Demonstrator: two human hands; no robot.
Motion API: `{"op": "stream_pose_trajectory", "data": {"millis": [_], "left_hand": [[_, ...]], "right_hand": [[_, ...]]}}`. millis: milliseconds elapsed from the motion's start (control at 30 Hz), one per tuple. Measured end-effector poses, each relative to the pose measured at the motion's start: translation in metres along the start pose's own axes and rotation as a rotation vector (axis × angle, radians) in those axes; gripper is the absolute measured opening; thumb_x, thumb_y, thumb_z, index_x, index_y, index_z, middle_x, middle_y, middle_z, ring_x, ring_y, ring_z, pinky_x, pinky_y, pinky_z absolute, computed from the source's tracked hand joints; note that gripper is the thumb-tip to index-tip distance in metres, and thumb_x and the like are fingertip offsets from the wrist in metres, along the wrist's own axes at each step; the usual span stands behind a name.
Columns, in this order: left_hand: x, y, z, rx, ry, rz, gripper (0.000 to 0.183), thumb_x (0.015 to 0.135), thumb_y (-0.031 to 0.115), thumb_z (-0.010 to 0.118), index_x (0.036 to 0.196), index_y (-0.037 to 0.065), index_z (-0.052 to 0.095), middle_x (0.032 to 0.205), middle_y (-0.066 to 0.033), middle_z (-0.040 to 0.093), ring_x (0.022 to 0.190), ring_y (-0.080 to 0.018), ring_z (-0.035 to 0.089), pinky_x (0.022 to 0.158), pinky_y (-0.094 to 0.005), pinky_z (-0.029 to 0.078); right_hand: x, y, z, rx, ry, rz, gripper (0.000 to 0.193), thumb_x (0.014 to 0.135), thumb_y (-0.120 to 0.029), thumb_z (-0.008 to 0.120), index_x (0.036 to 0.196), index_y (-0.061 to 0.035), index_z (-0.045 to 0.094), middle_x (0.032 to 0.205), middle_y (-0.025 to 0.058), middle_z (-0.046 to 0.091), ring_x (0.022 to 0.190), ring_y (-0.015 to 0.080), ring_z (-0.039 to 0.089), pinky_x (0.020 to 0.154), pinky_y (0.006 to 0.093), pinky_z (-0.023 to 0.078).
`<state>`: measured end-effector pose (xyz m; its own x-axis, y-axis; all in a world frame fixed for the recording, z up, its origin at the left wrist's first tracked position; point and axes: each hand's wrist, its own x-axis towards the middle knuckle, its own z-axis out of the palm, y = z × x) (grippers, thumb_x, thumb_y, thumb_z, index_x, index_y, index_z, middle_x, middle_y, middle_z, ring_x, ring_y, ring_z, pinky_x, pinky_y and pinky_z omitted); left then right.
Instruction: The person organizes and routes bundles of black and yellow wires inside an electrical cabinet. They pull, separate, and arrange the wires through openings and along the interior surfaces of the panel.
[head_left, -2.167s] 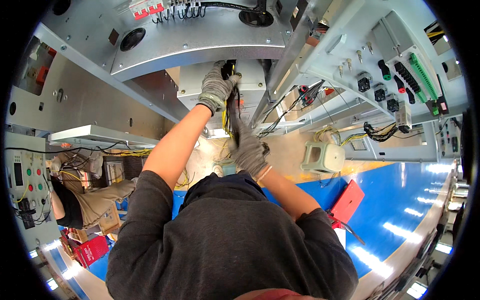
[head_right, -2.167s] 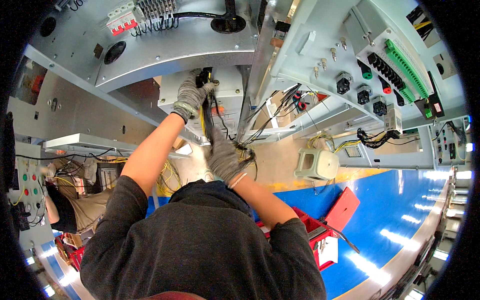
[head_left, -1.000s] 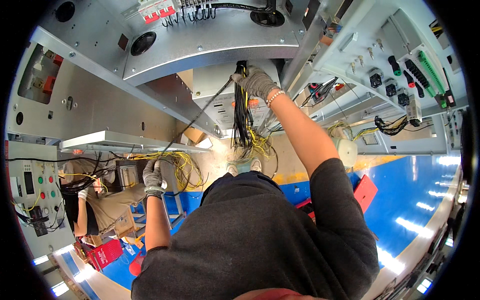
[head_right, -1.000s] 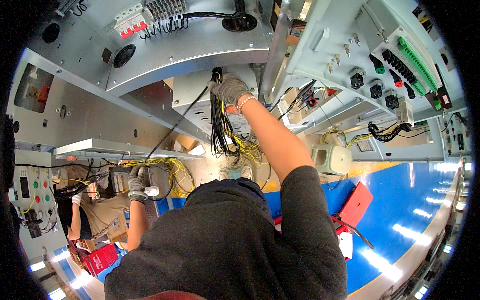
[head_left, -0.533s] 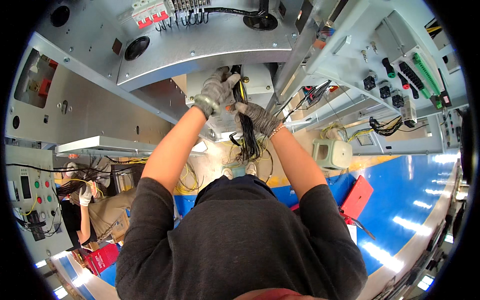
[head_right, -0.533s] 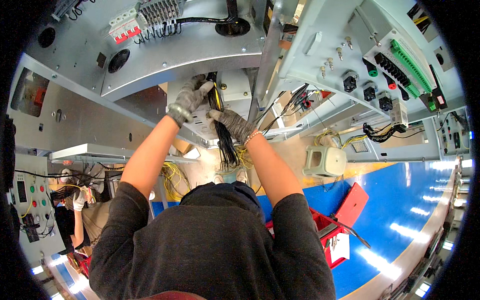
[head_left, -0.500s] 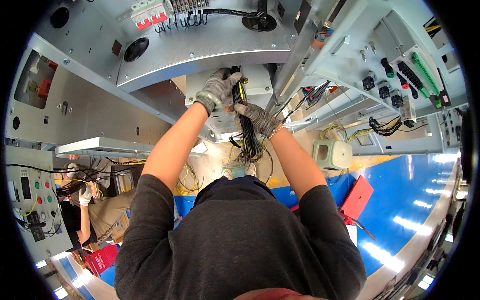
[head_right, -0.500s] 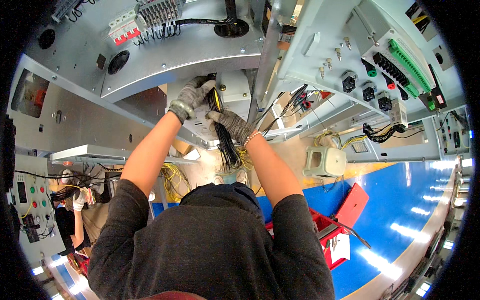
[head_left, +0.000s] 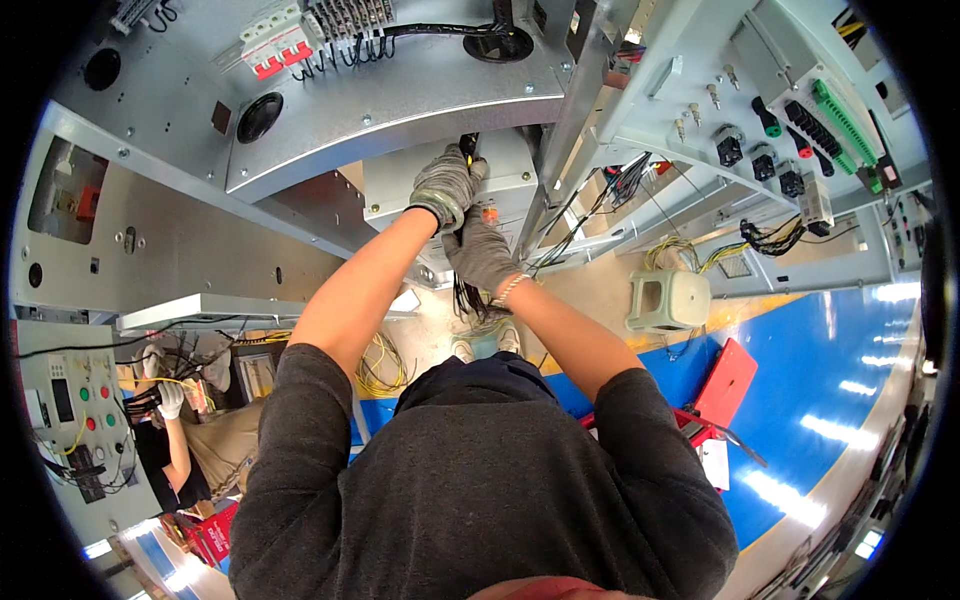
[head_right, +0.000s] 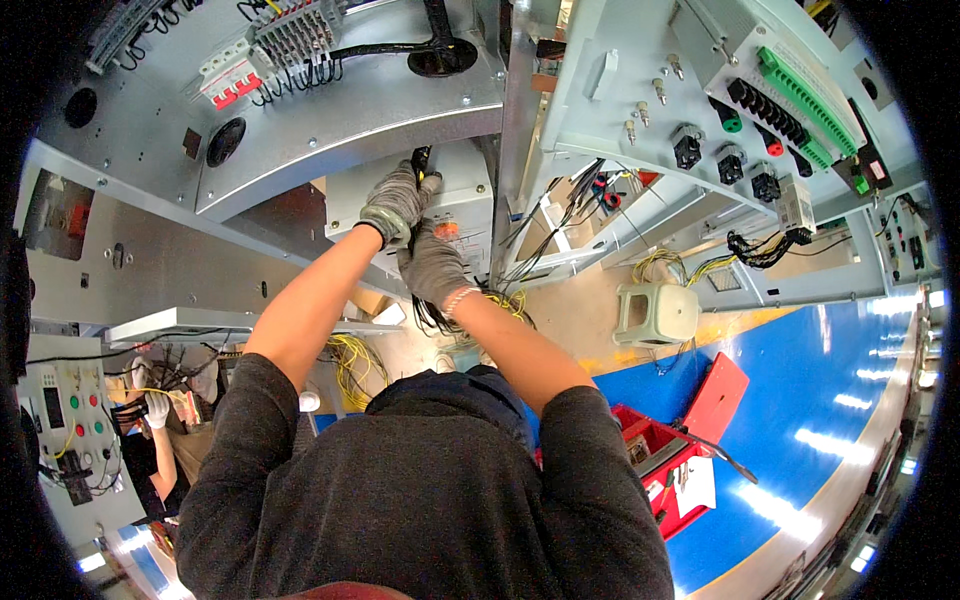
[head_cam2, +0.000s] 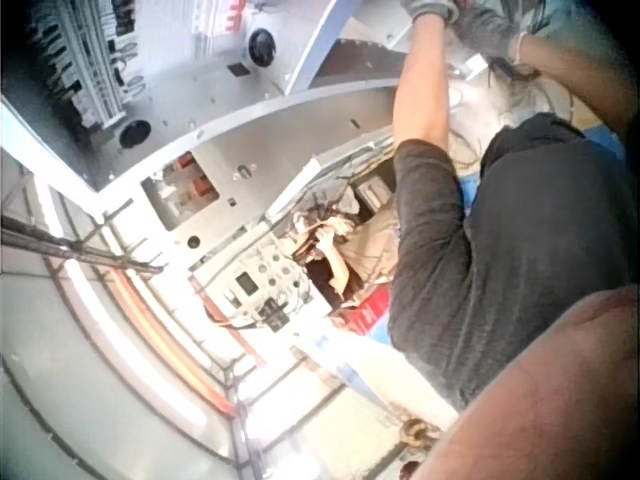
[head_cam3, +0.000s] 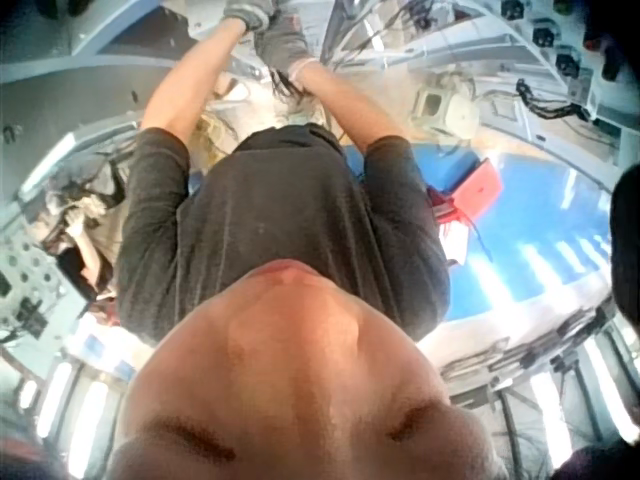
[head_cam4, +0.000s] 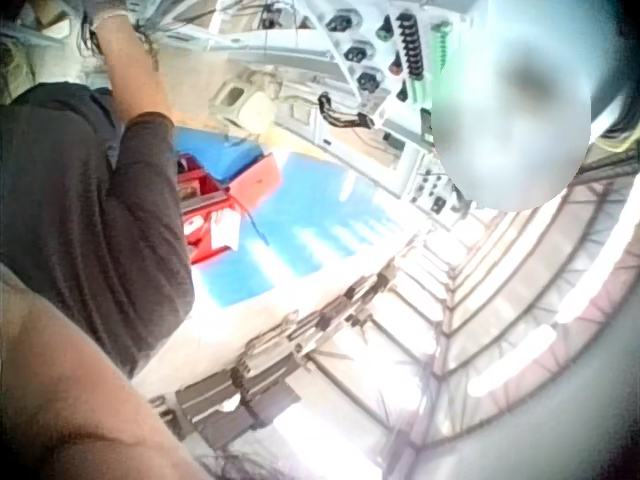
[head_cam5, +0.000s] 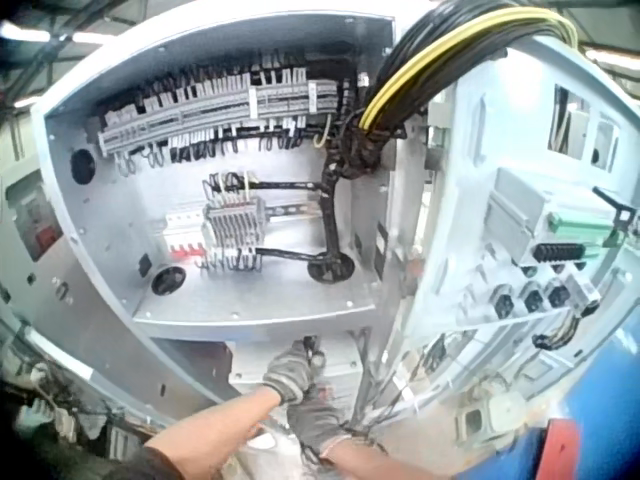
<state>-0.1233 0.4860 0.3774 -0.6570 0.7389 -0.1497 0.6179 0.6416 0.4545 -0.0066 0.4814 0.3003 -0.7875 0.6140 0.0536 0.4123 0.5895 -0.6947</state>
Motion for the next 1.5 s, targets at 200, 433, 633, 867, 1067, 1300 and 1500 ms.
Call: {"op": "stream_pose_trajectory", "data": {"millis": [200,433,633,867,1067,1300,1500], "left_hand": [[0.012,-0.020,0.007,-0.254,-0.055,0.121,0.054,0.084,0.049,0.052,0.107,0.000,0.058,0.092,-0.0211,0.062,0.085,-0.0324,0.059,0.080,-0.0382,0.044],[0.015,-0.029,0.008,-0.750,-0.278,0.016,0.044,0.086,0.044,0.055,0.097,0.002,0.062,0.079,-0.0063,0.059,0.069,-0.0142,0.054,0.067,-0.0302,0.047],[0.008,-0.025,0.014,-0.921,-0.228,0.034,0.048,0.086,0.048,0.055,0.093,0.001,0.062,0.078,-0.0057,0.060,0.063,-0.0134,0.054,0.060,-0.0291,0.048],[0.001,-0.023,0.029,-0.921,-0.264,-0.048,0.053,0.084,0.055,0.054,0.091,0.002,0.061,0.079,-0.0049,0.061,0.066,-0.0151,0.057,0.060,-0.0300,0.051],[0.006,-0.030,0.036,-1.261,-0.350,-0.188,0.048,0.089,0.048,0.050,0.100,0.002,0.057,0.085,-0.0102,0.063,0.069,-0.0222,0.060,0.063,-0.0351,0.053],[-0.006,-0.021,0.029,-1.472,-0.310,-0.137,0.051,0.087,0.052,0.050,0.103,0.004,0.057,0.081,-0.0071,0.061,0.066,-0.0204,0.059,0.055,-0.0330,0.049],[0.000,-0.034,0.025,-1.517,-0.365,-0.063,0.051,0.086,0.051,0.052,0.100,0.002,0.057,0.082,-0.0067,0.060,0.073,-0.0185,0.058,0.070,-0.0318,0.049]], "right_hand": [[-0.034,0.065,-0.002,0.831,-0.687,0.226,0.036,0.076,-0.037,0.066,0.085,-0.0025,0.061,0.071,0.0046,0.063,0.065,0.0138,0.058,0.063,0.0294,0.047],[-0.093,0.060,-0.079,0.314,-0.622,0.358,0.040,0.075,-0.040,0.067,0.078,-0.0005,0.060,0.063,0.0074,0.061,0.055,0.0134,0.057,0.054,0.0320,0.047],[-0.175,0.074,-0.161,0.574,-0.820,0.313,0.042,0.073,-0.045,0.071,0.076,-0.0045,0.060,0.057,0.0055,0.060,0.053,0.0152,0.058,0.055,0.0315,0.047],[-0.258,0.177,-0.077,-0.436,-0.311,0.420,0.015,0.074,-0.019,0.062,0.082,-0.0079,0.063,0.075,0.0138,0.065,0.074,0.0307,0.063,0.065,0.0406,0.049],[-0.182,0.161,0.012,-0.043,-0.473,0.382,0.066,0.074,-0.040,0.070,0.126,-0.0065,0.046,0.118,0.0197,0.056,0.111,0.0326,0.053,0.093,0.0382,0.041],[-0.037,0.060,-0.048,0.445,0.145,0.028,0.055,0.076,-0.031,0.071,0.118,-0.0027,0.051,0.111,0.0169,0.060,0.105,0.0297,0.056,0.090,0.0361,0.044],[0.018,0.037,-0.035,0.489,-0.136,0.039,0.055,0.085,-0.040,0.058,0.119,0.0019,0.049,0.114,0.0229,0.056,0.104,0.0330,0.055,0.092,0.0363,0.040]]}}
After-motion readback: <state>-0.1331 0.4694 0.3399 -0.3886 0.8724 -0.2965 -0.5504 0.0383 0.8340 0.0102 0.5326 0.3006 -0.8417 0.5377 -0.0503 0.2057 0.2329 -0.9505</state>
